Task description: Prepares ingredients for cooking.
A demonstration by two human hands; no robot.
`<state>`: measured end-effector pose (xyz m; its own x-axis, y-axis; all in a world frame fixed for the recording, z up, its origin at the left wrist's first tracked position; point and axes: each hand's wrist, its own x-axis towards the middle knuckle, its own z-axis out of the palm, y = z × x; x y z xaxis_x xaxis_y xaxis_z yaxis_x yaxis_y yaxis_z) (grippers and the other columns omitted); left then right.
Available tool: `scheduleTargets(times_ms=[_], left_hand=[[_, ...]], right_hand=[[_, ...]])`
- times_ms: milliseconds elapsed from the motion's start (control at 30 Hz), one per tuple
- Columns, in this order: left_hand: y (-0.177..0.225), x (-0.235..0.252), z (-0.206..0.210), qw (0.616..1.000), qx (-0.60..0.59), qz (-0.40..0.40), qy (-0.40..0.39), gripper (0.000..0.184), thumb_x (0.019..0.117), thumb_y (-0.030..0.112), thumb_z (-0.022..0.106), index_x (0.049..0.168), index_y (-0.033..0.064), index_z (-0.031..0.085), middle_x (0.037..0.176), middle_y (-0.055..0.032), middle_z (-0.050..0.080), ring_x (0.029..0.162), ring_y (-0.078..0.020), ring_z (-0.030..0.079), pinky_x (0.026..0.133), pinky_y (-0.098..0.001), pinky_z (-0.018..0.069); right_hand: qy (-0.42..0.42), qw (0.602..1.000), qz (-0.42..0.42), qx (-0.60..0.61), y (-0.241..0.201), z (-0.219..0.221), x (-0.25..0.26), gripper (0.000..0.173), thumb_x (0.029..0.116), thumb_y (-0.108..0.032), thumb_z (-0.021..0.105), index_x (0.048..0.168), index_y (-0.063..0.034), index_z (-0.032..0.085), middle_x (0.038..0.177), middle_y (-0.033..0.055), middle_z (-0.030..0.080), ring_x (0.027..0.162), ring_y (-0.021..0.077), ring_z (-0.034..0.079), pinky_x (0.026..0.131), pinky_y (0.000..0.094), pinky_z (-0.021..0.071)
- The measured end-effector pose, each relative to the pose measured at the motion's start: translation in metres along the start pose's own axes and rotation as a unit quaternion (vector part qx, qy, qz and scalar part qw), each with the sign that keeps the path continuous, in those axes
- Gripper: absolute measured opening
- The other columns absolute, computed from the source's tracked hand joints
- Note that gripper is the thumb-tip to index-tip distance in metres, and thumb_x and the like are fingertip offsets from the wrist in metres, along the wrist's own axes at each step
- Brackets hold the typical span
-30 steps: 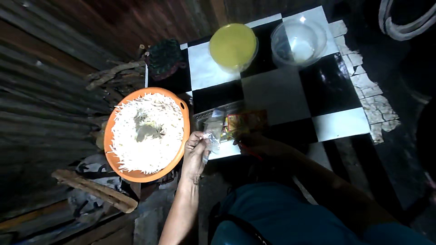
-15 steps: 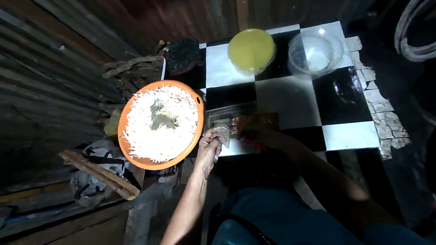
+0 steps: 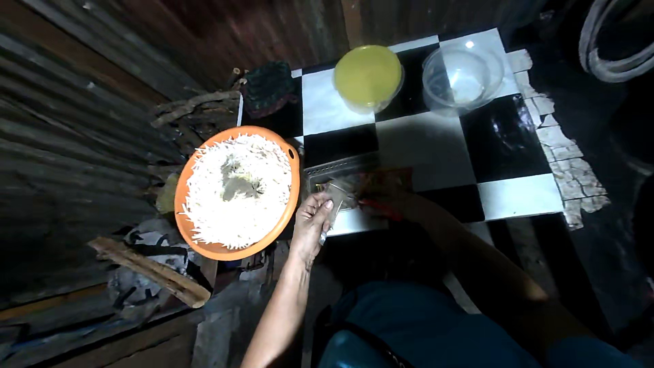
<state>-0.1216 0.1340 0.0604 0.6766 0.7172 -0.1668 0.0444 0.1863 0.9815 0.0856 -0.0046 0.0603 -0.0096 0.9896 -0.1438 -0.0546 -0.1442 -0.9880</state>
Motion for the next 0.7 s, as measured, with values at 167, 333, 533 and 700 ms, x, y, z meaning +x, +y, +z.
scheduleTargets(times_ms=[167,333,533,700], left_hand=[[0.001,-0.003,-0.002,1.000,-0.008,0.028,-0.006,0.013,0.0974,0.004,0.059,0.101,0.0114,0.068,0.069,0.0035,0.060,0.051,-0.0016,0.050,0.050,-0.0155,0.0464],[0.001,-0.001,-0.003,0.999,-0.003,0.037,0.010,0.012,0.0964,0.001,0.059,0.097,0.0114,0.065,0.070,0.0033,0.060,0.052,-0.0021,0.051,0.050,-0.0162,0.0461],[0.001,-0.001,-0.002,0.999,0.002,0.038,0.012,0.013,0.0955,0.000,0.061,0.093,0.0116,0.065,0.069,0.0038,0.060,0.052,-0.0020,0.051,0.050,-0.0160,0.0459],[0.002,0.002,-0.002,0.999,-0.004,0.036,0.006,0.011,0.0960,0.001,0.061,0.095,0.0114,0.066,0.067,0.0031,0.059,0.051,-0.0022,0.050,0.050,-0.0159,0.0452]], right_hand=[[-0.027,0.999,-0.013,0.031,-0.003,0.000,0.006,0.027,0.0990,-0.021,0.067,0.122,-0.0059,0.064,0.081,-0.0028,0.065,0.063,-0.0013,0.057,0.057,0.0136,0.0492],[-0.053,0.999,-0.005,-0.012,-0.013,0.002,0.011,0.026,0.0991,-0.019,0.066,0.121,-0.0041,0.064,0.084,-0.0026,0.066,0.067,-0.0014,0.058,0.060,0.0142,0.0501],[-0.047,0.999,0.011,-0.001,-0.013,0.004,0.014,0.030,0.0973,-0.022,0.067,0.120,-0.0034,0.063,0.086,-0.0037,0.065,0.070,-0.0020,0.059,0.064,0.0141,0.0513],[-0.042,0.999,0.008,0.022,-0.008,0.003,0.015,0.036,0.0955,-0.031,0.069,0.119,-0.0045,0.063,0.079,-0.0053,0.061,0.062,-0.0020,0.055,0.056,0.0131,0.0479]])
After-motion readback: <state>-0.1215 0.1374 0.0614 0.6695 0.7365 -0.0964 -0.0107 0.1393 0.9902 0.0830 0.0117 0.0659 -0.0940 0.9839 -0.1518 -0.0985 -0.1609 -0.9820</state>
